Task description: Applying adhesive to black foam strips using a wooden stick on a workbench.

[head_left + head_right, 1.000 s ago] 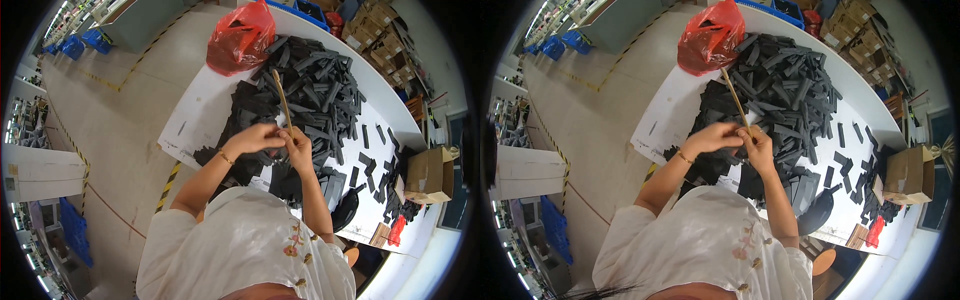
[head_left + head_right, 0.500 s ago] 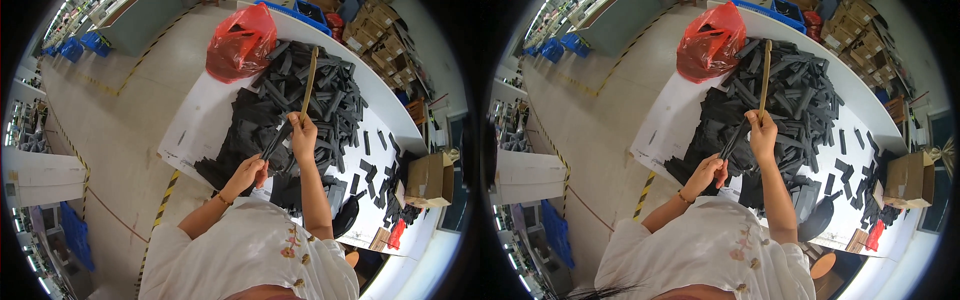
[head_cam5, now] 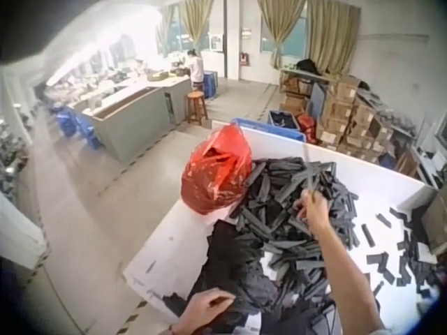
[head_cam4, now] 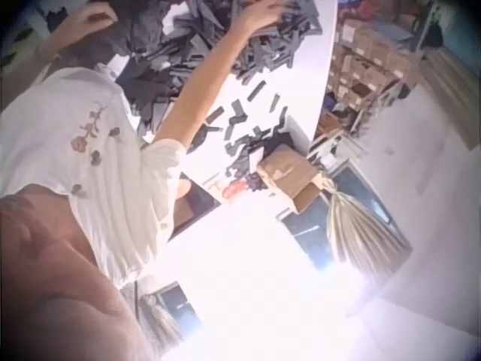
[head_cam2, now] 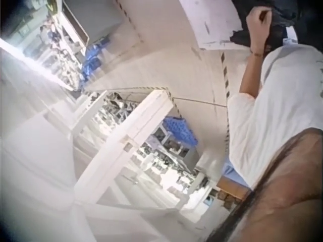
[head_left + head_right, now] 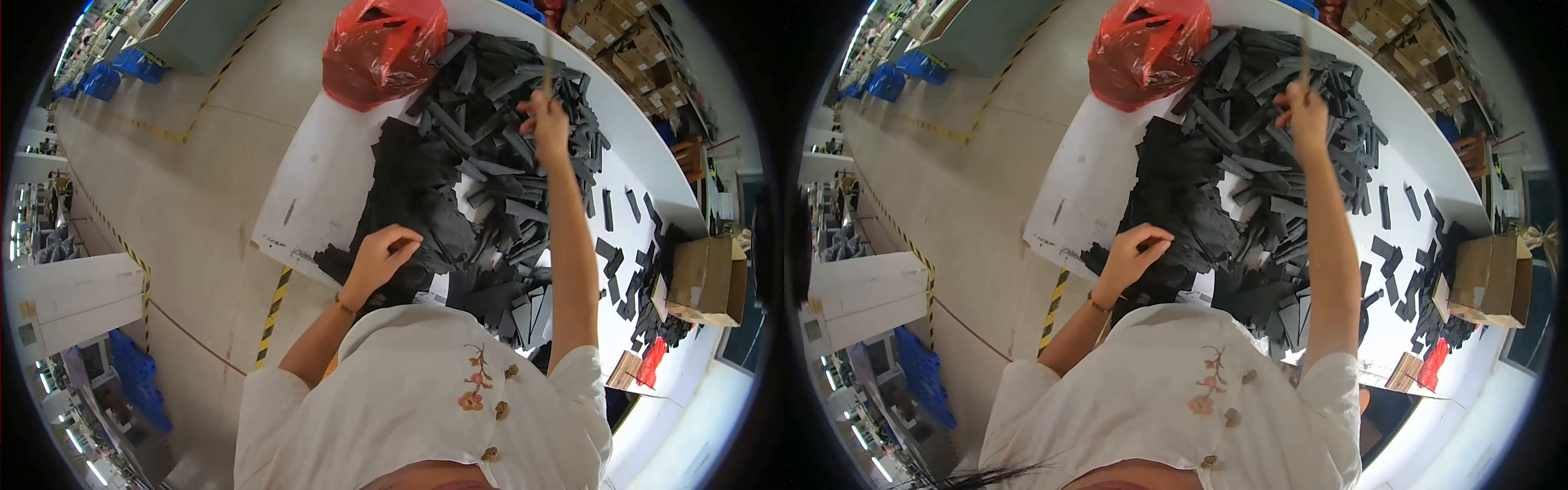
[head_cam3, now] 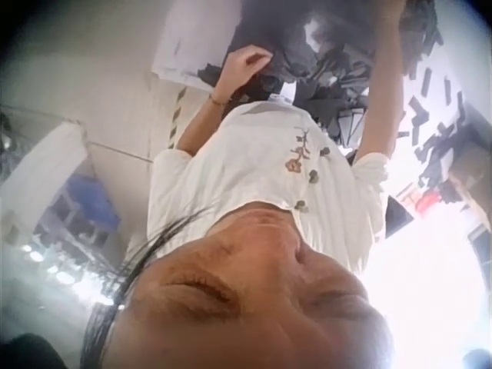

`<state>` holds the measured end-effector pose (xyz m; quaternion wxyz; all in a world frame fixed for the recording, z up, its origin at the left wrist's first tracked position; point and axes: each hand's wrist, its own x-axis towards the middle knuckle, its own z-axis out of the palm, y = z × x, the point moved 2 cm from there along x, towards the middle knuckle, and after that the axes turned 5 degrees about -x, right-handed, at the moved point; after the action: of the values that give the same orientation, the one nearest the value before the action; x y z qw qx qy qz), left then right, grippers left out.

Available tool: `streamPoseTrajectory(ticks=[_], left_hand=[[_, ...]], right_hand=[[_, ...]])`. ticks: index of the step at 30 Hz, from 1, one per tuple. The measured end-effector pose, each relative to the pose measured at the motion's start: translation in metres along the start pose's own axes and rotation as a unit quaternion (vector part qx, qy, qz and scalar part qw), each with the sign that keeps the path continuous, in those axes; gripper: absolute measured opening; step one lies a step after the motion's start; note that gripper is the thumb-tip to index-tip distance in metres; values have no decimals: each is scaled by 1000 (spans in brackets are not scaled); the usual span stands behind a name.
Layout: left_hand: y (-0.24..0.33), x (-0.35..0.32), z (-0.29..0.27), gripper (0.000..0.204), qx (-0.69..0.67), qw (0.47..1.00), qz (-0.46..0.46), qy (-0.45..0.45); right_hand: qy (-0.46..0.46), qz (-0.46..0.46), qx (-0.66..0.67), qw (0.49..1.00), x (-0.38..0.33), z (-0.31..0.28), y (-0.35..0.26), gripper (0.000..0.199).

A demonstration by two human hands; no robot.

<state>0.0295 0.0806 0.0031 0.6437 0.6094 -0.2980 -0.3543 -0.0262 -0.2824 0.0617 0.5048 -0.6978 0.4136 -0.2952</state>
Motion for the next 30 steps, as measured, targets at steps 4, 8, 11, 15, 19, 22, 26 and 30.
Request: streamPoseTrajectory(ticks=[4, 8, 11, 15, 19, 22, 26, 30], left_hand=[[5, 50, 23, 10, 277, 921, 234, -142], [-31, 73, 56, 13, 366, 837, 260, -312], [-57, 78, 64, 8, 447, 772, 249, -377], [-74, 81, 64, 6, 470, 778, 204, -362], [-49, 87, 58, 5, 372, 852, 143, -340], [-37, 90, 57, 6, 345, 862, 150, -340], [-26, 86, 56, 6, 349, 863, 181, -318], [-8, 71, 75, 6, 347, 858, 203, -319]], right_hand=[[-17, 3, -31, 999, -108, -7, 74, 26], [-41, 96, -71, 992, -206, -54, 122, 22], [-26, 172, -56, 983, -263, -82, 133, 20], [-53, 51, -179, 981, -309, -106, 134, 17], [-79, -80, -338, 934, -323, -118, 110, 16], [-87, -90, -352, 927, -323, -120, 106, 17], [-113, -114, -383, 910, -312, -115, 102, 17], [-120, -158, -350, 916, -298, -83, 101, 24]])
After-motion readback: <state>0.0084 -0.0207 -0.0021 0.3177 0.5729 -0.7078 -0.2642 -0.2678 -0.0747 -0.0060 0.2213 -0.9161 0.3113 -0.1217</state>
